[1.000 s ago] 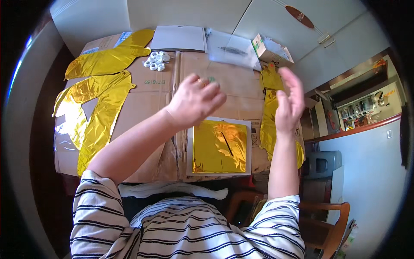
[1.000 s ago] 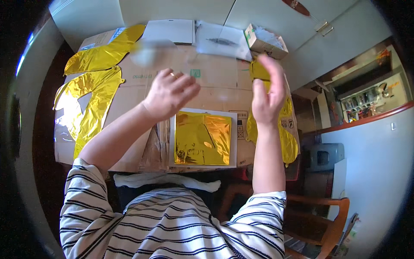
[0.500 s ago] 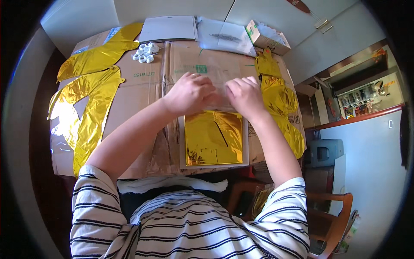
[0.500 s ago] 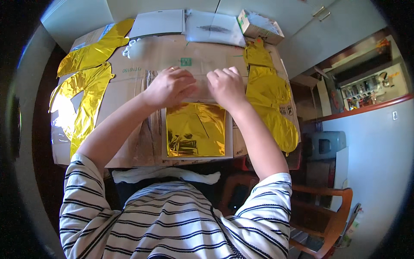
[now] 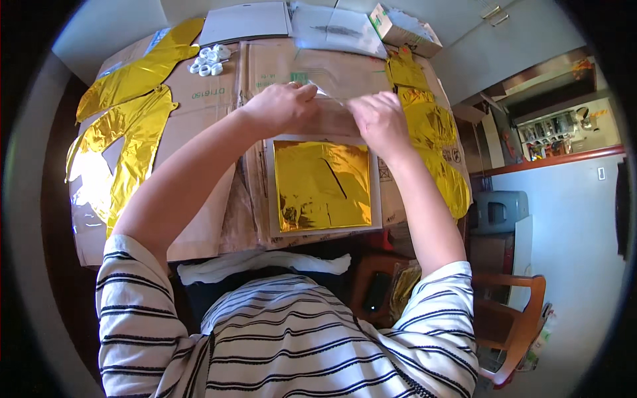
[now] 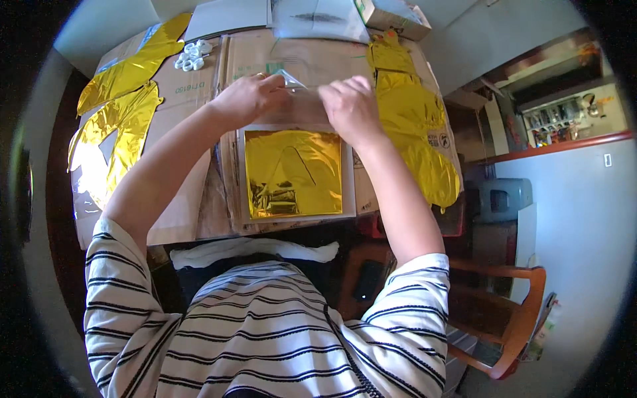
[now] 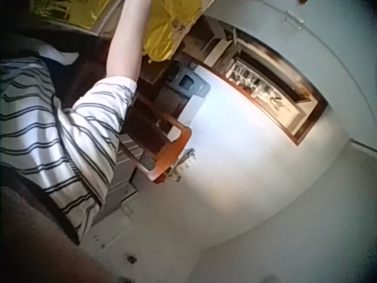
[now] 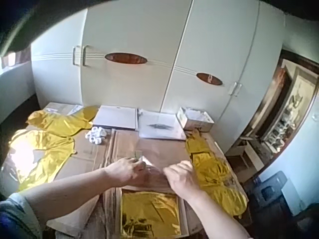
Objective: The recorder folds and flattens gold foil bags on a workbench.
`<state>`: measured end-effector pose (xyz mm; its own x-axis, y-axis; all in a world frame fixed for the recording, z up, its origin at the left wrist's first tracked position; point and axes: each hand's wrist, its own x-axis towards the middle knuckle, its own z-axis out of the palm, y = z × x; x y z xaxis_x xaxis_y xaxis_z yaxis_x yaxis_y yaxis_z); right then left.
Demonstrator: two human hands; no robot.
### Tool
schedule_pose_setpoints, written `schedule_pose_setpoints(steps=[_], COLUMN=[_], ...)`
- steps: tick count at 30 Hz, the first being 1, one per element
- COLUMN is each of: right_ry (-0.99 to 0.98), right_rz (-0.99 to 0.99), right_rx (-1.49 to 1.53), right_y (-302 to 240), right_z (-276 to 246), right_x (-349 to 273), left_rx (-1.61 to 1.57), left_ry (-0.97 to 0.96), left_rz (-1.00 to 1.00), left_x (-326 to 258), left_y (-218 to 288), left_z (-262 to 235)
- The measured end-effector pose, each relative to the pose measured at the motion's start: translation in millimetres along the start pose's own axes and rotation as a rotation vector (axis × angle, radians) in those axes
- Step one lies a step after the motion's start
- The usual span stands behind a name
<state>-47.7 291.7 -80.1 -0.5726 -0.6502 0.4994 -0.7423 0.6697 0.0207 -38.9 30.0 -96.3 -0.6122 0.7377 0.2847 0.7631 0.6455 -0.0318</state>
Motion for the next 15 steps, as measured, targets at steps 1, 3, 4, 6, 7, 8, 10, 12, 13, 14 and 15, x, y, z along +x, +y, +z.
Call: schedule_pose_setpoints(steps=[1,3,4,6,7,8,10,12,13,14,15], right_ry=[0.038,0.12,0.092,0.056,0.035,0.06,0.06,0.089,0.159,0.193,0.185], right_rz=[0.05,0.155,0.229,0.38,0.458,0.544,0.764,1.184,1.444,1.531,1.603], right_rx=[-0.031,-0.102,-0.105,0.099,0.196,0.249,0.332,0.549,0.768,0.914,0.986], right_y=[-4,-11,-23,-55,-73,-88,-115,-142,-153,-161,-164], right_z=[-4,-16,-29,-65,-82,-93,-98,-93,-86,-80,-73], right_x=[-1,-2,-7,-28,-45,-70,-120,-167,-182,-191,-196], left_rx=[-0.008,-0.018,-0.017,-0.013,-0.017,-0.058,-0.072,-0.095,-0.117,-0.138,-0.153], left_ry=[-0.022,-0.063,-0.025,-0.011,-0.002,0.009,0.077,0.141,0.139,0.137,0.134], left_rz=[-0.005,-0.007,-0.035,-0.045,-0.047,-0.05,-0.054,-0.028,-0.045,-0.066,-0.092], left_x=[1,8,5,1,-2,-1,-11,-10,-8,-6,-7], left_y=[1,1,2,-2,-2,-3,-7,-8,-6,-5,-4], left_z=[3,8,11,12,10,12,15,17,18,19,17])
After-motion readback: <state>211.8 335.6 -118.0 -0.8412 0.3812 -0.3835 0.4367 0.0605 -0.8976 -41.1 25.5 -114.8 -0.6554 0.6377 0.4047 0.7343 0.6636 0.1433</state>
